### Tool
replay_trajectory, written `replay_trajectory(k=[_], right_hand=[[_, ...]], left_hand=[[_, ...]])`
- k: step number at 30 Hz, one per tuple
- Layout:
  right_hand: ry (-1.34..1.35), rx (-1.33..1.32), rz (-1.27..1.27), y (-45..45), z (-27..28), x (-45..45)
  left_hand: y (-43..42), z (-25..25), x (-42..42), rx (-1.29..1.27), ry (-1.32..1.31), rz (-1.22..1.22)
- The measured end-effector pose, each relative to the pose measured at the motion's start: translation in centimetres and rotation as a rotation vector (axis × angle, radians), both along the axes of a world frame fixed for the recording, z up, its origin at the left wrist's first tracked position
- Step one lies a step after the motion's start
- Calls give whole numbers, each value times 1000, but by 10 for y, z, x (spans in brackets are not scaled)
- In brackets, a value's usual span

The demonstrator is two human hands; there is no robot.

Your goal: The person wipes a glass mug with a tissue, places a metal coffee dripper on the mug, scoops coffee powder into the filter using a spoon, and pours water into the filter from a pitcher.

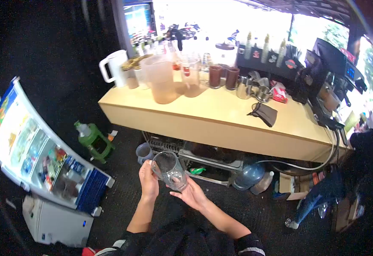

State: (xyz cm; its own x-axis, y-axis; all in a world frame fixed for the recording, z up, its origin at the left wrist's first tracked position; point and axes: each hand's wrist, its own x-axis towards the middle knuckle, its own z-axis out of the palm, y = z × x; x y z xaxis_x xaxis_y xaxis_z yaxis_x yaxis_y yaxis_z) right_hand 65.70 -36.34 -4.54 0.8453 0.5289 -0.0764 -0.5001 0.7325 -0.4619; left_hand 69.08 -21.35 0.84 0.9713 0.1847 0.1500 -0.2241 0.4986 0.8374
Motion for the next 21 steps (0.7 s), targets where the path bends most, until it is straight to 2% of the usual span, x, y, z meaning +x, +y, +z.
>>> replay_trajectory(k=[4,8,10,11,13,14,17,21], right_hand=[[-89,-61,-123,-13,5,70],[-134,-383,-422,-26,20,127],[-274,-627,-596,-37,32,150],[-254,-630,-613,-42,34,157],[-377,-829,-737,-56,41,169],[-368,-833,-744,-64,42,174],[-501,-1173,-840,-100,51,192],[-488,-1211,-845,-149,59,216]], left_hand=[[-17,6,78,-18,21,-74],[-29,20,152,44,7,-158],[-42,32,182,71,23,-211],[-48,35,194,80,15,-239],[-68,38,216,88,-6,-292],[-77,39,224,88,-1,-303],[-114,40,250,98,-3,-371],[-159,34,270,219,-47,-338]])
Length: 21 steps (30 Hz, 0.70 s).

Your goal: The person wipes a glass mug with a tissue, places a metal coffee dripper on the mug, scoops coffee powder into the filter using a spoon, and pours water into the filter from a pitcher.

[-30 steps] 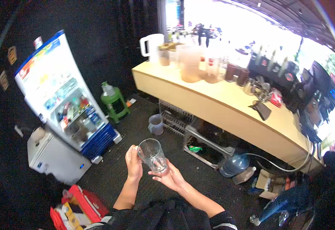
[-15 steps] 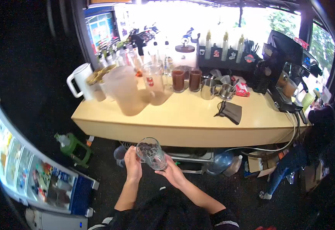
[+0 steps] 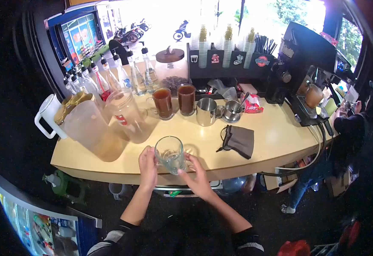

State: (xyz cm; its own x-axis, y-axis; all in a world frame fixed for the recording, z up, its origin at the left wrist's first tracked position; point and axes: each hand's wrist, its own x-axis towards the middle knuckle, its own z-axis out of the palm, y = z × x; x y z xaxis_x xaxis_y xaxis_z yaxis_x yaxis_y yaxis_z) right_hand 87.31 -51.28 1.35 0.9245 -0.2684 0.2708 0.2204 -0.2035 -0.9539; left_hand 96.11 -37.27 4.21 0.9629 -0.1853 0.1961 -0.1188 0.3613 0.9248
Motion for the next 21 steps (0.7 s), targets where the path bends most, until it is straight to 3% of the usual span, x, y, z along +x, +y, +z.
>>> replay_trajectory(k=[5,8,10,12,14,16,17,19,21], right_hand=[[13,-132,79,-66,16,28],[-164,-397,107,-118,47,49],[-263,-437,48,-154,87,72],[-168,-268,63,-184,107,108],[-150,-359,122,-217,109,161],[100,-494,250,-240,100,209],[98,-491,258,-246,93,229],[314,-761,514,-251,82,258],[438,-735,617,-251,76,276]], left_hand=[[-52,-2,33,26,-15,29],[-75,-3,49,-3,44,121],[-85,-6,58,-26,53,148],[-90,-10,63,-41,69,176],[-94,-13,66,-24,73,225],[-95,-12,69,0,70,246],[-95,-11,71,12,54,256],[-93,-14,75,36,17,270],[-93,-18,79,51,-19,294]])
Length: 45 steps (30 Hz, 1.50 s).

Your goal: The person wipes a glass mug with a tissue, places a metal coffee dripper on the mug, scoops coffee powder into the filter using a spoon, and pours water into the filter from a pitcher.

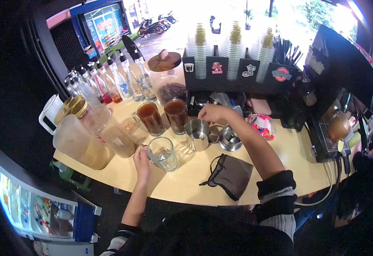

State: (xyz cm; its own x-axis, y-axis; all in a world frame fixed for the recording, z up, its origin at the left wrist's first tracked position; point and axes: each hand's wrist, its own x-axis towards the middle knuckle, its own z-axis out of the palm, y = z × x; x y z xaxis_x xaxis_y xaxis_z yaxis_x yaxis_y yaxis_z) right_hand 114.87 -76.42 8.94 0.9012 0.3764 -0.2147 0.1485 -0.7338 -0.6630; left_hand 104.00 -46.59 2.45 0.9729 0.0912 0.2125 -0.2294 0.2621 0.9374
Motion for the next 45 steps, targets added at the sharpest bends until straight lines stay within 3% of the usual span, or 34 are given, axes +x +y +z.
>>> replay_trajectory(k=[1,4,6,9,12,14,20,22,23,25,26,28,30,34,35,38,42,45], right_hand=[[156,-7,41,4,-3,9],[202,-53,205,-5,-39,44],[-43,-158,345,-7,-56,51],[-103,-259,281,1,-44,36],[-149,-299,479,-5,-47,38],[-152,-118,280,-5,-42,28],[-497,-171,205,-11,9,5],[-408,213,-101,3,48,-19],[-409,212,-101,11,60,-31],[-375,575,-214,31,78,-52],[-382,574,-218,42,83,-60],[-685,350,-120,69,88,-73],[-710,411,-24,104,83,-83],[-107,602,356,162,53,-85],[-66,601,367,165,54,-85],[-28,761,232,177,36,-92],[-168,733,161,182,18,-112],[-186,729,157,176,15,-123]], left_hand=[[0,-3,1,19,-36,7],[2,-11,3,51,-122,34],[4,-12,2,69,-170,35],[3,-12,0,52,-142,14],[3,-17,3,52,-168,24],[2,-15,4,35,-176,10],[3,-10,4,24,-136,-23],[4,-12,8,-20,-96,-36],[5,-12,9,-65,-53,-49],[5,-9,8,-44,-99,-44],[6,-6,8,-23,-142,-39],[9,-1,8,-40,-195,-50],[12,9,5,-56,-246,-60],[20,38,-9,-117,-149,21],[24,42,-9,-155,-130,70],[41,49,-9,-151,-114,51],[50,32,-5,-189,-76,-2],[55,25,-4,-56,-151,-28]])
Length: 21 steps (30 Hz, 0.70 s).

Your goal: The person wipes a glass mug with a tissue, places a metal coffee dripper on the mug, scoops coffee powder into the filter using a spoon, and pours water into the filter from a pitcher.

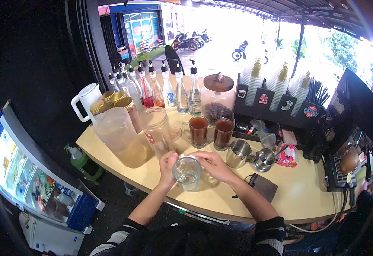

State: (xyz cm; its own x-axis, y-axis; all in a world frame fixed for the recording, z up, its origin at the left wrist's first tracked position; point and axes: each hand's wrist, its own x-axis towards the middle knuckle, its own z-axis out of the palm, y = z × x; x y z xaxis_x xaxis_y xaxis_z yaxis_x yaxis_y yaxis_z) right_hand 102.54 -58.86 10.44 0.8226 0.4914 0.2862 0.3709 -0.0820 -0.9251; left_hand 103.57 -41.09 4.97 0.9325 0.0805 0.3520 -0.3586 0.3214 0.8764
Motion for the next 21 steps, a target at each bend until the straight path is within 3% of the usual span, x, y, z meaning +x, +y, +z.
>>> replay_trajectory(k=[5,8,13,16,19,20,21], right_hand=[[94,84,-62,-7,5,-9],[-436,-142,-151,6,39,-16],[-453,-309,-211,6,50,-22],[-599,-402,-401,-7,36,-34],[-722,-501,-355,-17,31,-45],[-709,-502,-354,-14,32,-44],[-909,-622,-322,-6,41,-39]], left_hand=[[6,21,-7,167,-71,-13],[7,19,-2,235,-112,-37],[1,27,-2,216,-117,-41],[4,23,7,150,-143,20],[10,25,12,119,-15,58],[8,27,11,244,-71,42],[5,29,10,368,-130,21]])
